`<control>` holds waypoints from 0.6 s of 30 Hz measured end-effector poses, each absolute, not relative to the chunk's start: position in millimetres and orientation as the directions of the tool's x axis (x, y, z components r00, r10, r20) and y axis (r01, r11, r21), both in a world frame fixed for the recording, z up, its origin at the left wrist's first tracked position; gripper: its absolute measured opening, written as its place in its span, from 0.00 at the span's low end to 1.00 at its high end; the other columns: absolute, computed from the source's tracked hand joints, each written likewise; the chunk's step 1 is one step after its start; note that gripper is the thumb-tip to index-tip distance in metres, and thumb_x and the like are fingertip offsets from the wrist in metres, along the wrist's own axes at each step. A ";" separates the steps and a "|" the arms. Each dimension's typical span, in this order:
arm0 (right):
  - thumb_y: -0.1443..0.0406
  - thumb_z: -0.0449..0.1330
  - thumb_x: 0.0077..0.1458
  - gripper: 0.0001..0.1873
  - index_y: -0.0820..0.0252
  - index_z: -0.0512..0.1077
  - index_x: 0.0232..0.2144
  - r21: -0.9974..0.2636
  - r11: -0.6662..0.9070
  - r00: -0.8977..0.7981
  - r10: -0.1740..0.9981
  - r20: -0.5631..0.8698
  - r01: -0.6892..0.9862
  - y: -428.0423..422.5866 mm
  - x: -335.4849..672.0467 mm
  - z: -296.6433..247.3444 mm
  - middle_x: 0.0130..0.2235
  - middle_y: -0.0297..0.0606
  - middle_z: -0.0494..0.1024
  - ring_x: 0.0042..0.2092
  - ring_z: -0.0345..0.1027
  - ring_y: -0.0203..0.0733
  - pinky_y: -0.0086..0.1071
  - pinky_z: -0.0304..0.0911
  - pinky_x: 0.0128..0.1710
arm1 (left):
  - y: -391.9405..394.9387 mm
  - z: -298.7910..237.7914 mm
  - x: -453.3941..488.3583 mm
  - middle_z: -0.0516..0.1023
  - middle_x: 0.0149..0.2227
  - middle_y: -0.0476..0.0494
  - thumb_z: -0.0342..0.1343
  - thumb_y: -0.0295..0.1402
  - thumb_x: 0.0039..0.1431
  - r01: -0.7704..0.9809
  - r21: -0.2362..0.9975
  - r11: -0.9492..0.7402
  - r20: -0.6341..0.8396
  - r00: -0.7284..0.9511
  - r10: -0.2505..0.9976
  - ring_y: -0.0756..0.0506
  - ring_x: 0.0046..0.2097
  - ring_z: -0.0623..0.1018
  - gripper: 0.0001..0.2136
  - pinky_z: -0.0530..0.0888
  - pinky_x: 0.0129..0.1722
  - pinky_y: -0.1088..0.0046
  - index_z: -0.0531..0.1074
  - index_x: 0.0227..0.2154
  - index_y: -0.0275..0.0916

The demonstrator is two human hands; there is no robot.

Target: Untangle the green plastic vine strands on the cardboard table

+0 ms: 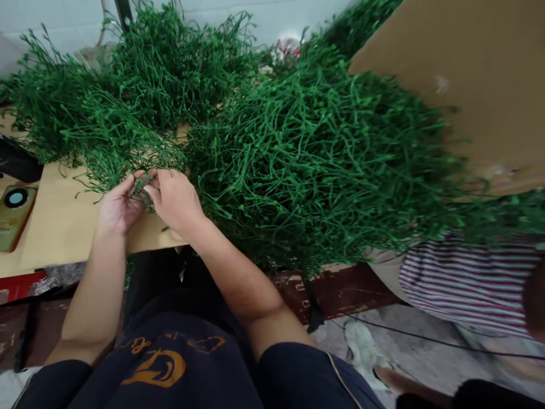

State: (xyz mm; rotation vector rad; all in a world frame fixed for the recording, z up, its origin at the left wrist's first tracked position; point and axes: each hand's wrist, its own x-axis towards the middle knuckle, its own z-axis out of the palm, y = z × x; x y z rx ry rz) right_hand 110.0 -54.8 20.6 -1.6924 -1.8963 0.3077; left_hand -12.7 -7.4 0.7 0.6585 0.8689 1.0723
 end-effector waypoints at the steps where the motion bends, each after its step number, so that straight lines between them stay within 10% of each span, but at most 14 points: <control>1: 0.62 0.49 0.62 0.15 0.67 0.70 0.42 -0.541 0.162 -0.062 0.978 0.198 0.825 -50.3 106.2 16.6 0.40 0.48 0.74 0.44 0.67 0.46 0.40 0.62 0.46 | -7.5 0.5 -12.1 0.82 0.37 0.41 0.50 0.29 0.60 -0.466 0.812 0.353 -0.281 0.219 0.934 0.44 0.46 0.80 0.09 0.76 0.49 0.68 0.75 0.32 0.33; 18: 0.67 0.46 0.60 0.12 0.64 0.69 0.35 -0.493 0.218 -0.128 0.969 0.210 0.842 -65.1 108.9 14.3 0.39 0.48 0.76 0.41 0.65 0.46 0.39 0.60 0.45 | -1.2 -6.4 23.9 0.65 0.16 0.50 0.42 0.21 0.62 -0.582 0.740 0.337 -0.300 0.163 0.940 0.52 0.26 0.75 0.18 0.73 0.32 0.78 0.64 0.17 0.36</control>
